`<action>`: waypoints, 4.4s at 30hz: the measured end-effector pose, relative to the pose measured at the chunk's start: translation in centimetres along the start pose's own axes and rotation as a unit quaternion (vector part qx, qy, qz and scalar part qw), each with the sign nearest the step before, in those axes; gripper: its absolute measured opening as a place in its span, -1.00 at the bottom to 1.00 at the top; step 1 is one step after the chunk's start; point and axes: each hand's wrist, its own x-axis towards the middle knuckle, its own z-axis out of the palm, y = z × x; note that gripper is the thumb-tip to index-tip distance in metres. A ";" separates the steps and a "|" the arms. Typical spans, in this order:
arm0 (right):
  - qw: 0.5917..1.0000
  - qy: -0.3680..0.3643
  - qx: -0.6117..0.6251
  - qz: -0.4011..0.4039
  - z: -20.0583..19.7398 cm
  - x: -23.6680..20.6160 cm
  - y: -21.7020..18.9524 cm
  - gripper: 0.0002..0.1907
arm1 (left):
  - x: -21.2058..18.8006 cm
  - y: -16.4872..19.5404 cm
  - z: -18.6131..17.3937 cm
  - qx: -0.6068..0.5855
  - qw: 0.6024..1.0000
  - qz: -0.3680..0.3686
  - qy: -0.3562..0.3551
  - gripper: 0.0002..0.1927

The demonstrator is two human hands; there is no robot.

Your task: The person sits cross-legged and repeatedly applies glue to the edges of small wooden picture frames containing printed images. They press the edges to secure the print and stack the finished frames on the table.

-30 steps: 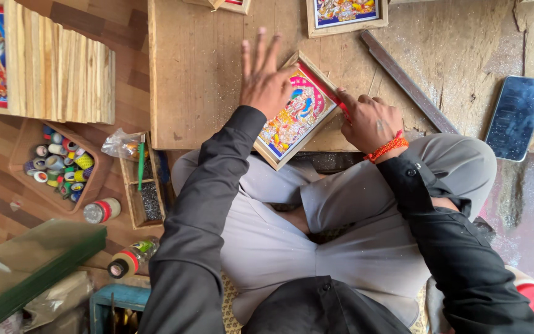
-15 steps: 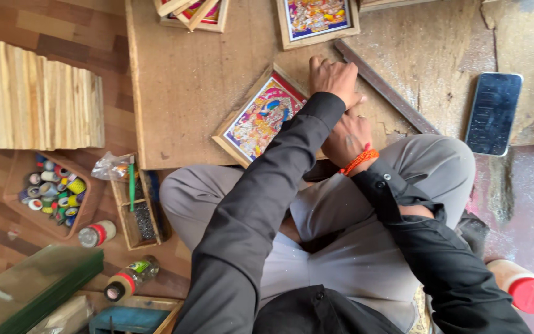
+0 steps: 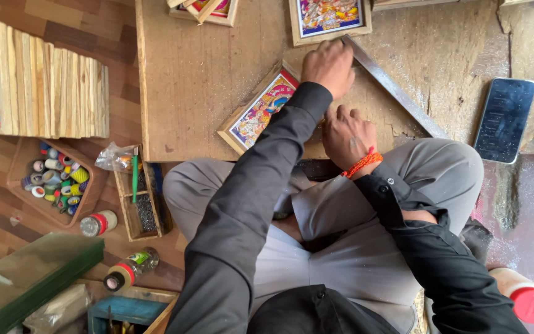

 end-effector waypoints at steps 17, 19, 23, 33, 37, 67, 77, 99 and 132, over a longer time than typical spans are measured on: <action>0.994 -0.019 0.104 -0.005 -2.4 1.5 -0.4 -0.43 | -16.0 -3.0 -3.2 -0.399 0.896 -0.169 0.093 -0.89; 0.994 -0.019 0.105 -0.008 -2.2 1.6 -0.4 -0.44 | -16.1 -3.1 -3.3 -0.398 0.899 -0.158 0.090 -0.90; 0.995 -0.025 0.100 -0.013 -2.0 1.8 -0.4 -0.41 | -15.9 -3.4 -3.6 -0.372 0.912 -0.140 0.098 -0.90; 0.988 -0.067 0.136 0.010 -2.6 1.6 0.5 -0.35 | -16.4 -5.9 -6.3 -0.219 0.961 -0.127 0.113 -0.90; 0.985 0.012 0.168 0.038 -2.4 1.8 1.1 -0.39 | -15.5 -10.2 -6.0 -0.022 0.986 -0.015 0.167 -0.84; 0.794 0.074 0.599 0.076 -2.2 2.1 2.5 -0.40 | -22.3 -7.5 -9.6 -0.129 0.990 0.037 -0.048 -0.60; 0.839 0.099 0.534 -0.043 -2.5 1.5 0.8 -0.35 | -17.2 -1.0 -4.7 -0.614 0.773 -0.157 0.032 -0.70; 0.995 0.066 0.054 -0.049 -2.9 -3.2 -3.6 -0.86 | -9.1 -8.7 -2.2 -0.238 0.935 -0.043 0.258 -0.82; 0.999 0.021 0.039 -0.012 -2.2 -1.8 -3.3 -0.41 | -8.3 -8.0 -1.4 -0.165 0.940 -0.185 0.236 -0.72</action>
